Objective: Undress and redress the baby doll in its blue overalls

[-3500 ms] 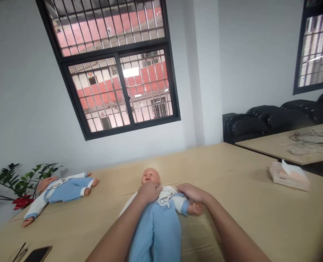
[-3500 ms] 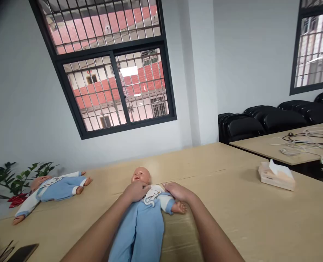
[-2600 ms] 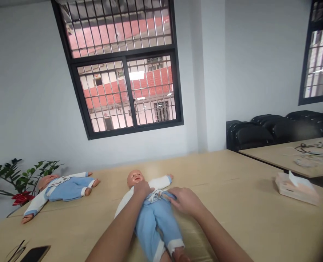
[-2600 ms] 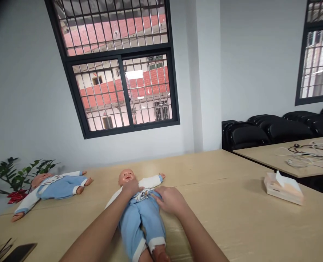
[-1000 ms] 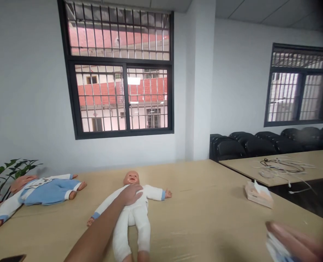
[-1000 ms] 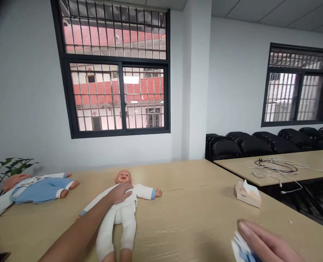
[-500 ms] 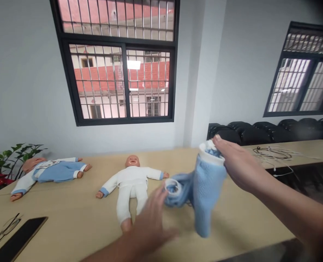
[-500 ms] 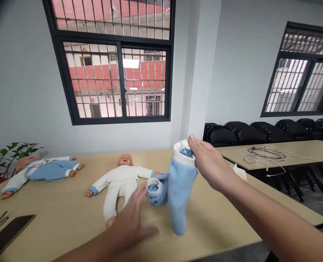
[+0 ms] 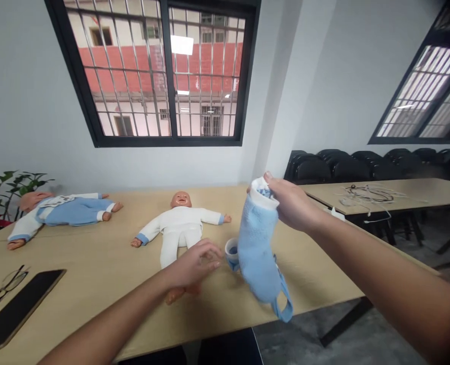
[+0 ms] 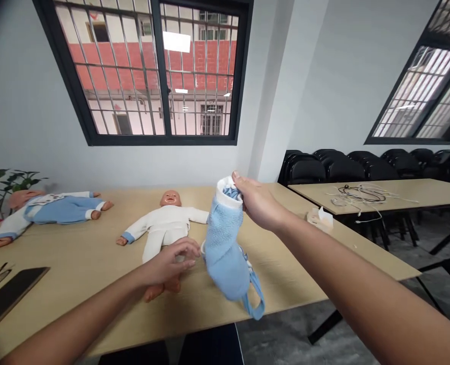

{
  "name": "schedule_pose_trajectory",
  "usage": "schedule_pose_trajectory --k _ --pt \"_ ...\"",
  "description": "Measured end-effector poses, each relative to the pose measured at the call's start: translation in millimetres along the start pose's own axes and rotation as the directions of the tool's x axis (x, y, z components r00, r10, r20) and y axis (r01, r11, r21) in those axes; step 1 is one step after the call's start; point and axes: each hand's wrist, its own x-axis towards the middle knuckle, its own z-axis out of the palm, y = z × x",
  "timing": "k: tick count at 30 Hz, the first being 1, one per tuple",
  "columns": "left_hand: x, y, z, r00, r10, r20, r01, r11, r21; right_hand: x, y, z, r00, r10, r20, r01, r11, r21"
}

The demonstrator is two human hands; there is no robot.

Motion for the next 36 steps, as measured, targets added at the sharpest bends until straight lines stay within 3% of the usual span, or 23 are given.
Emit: schedule_pose_trajectory --k 3,5,8,11,14,16,18,20,22,24,25,26,27,29,30,31,33,34,36 --pt "2.6 -2.8 11.0 0.999 -0.020 -0.050 0.015 0.995 -0.098 -1.1 -4.2 -1.7 0.990 0.029 0.135 -0.048 0.989 0.142" --pt "4.5 -1.1 13.5 0.996 -0.019 -0.090 0.009 0.994 -0.108 -2.1 -8.1 -3.9 0.986 0.018 0.167 -0.043 0.989 0.145" --pt "4.6 1.0 2.8 0.964 -0.020 -0.264 -0.017 0.990 -0.136 -4.8 -11.9 -13.3 0.988 0.010 0.153 -0.026 0.995 0.099" --pt "-0.9 -2.9 -26.4 0.865 -0.051 -0.499 -0.076 0.970 -0.230 -7.9 -9.3 -31.8 0.987 0.051 0.154 -0.048 0.999 -0.021" --pt "-5.2 -7.9 -63.8 0.790 -0.115 -0.602 -0.104 0.943 -0.317 -2.1 0.7 -49.3 0.978 0.094 0.188 -0.050 0.973 -0.226" --pt "-2.4 -4.9 -87.4 0.773 -0.164 -0.613 -0.082 0.932 -0.353 11.2 6.7 -53.5 0.983 0.028 0.179 0.039 0.931 -0.362" --pt "5.1 6.2 -108.2 0.754 -0.161 -0.637 -0.099 0.931 -0.352 30.1 6.6 -49.8 0.984 -0.128 0.122 0.171 0.860 -0.481" --pt "11.7 24.1 -125.6 0.716 -0.057 -0.695 -0.175 0.950 -0.258 47.8 -2.1 -39.5 0.929 -0.368 0.027 0.318 0.763 -0.563" --pt "9.8 43.5 -138.2 0.646 0.129 -0.752 -0.237 0.971 -0.037 55.6 -15.5 -24.7 0.785 -0.619 -0.011 0.475 0.613 -0.632" --pt "-5.7 57.6 -143.0 0.597 0.328 -0.732 -0.233 0.944 0.233 47.7 -24.5 -6.6 0.638 -0.761 0.121 0.610 0.403 -0.682" --pt "-18.4 61.0 -141.7 0.612 0.408 -0.677 -0.218 0.910 0.352 37.7 -24.4 3.6 0.604 -0.758 0.245 0.659 0.303 -0.688" --pt "-33.7 61.6 -137.8 0.663 0.464 -0.587 -0.211 0.869 0.449 24.2 -20.4 14.3 0.604 -0.698 0.385 0.699 0.231 -0.677" --pt "-50.8 59.6 -131.4 0.747 0.473 -0.467 -0.199 0.830 0.522 8.1 -12.4 25.3 0.638 -0.576 0.510 0.718 0.205 -0.666" --pt "-86.5 49.8 -113.4 0.928 0.296 -0.226 -0.122 0.815 0.566 -27.0 12.6 46.4 0.688 -0.291 0.665 0.726 0.273 -0.631" --pt "-103.0 43.4 -103.6 0.983 0.152 -0.100 -0.073 0.834 0.547 -43.1 27.3 55.7 0.688 -0.140 0.712 0.706 0.356 -0.612" --pt "-117.5 37.1 -94.4 1.000 0.007 0.024 -0.018 0.856 0.516 -56.4 41.9 63.5 0.638 -0.045 0.769 0.708 0.425 -0.563" --pt "-136.4 26.5 -81.7 0.962 -0.195 0.193 0.090 0.889 0.450 -69.7 67.2 74.4 0.598 0.091 0.797 0.640 0.544 -0.542" --pt "-139.4 22.3 -79.1 0.940 -0.248 0.235 0.130 0.895 0.426 -68.2 77.5 77.9 0.598 0.127 0.791 0.599 0.585 -0.547" --pt "-131.1 14.2 -81.5 0.939 -0.268 0.215 0.163 0.899 0.407 -49.5 95.5 83.8 0.654 0.155 0.741 0.513 0.629 -0.584"
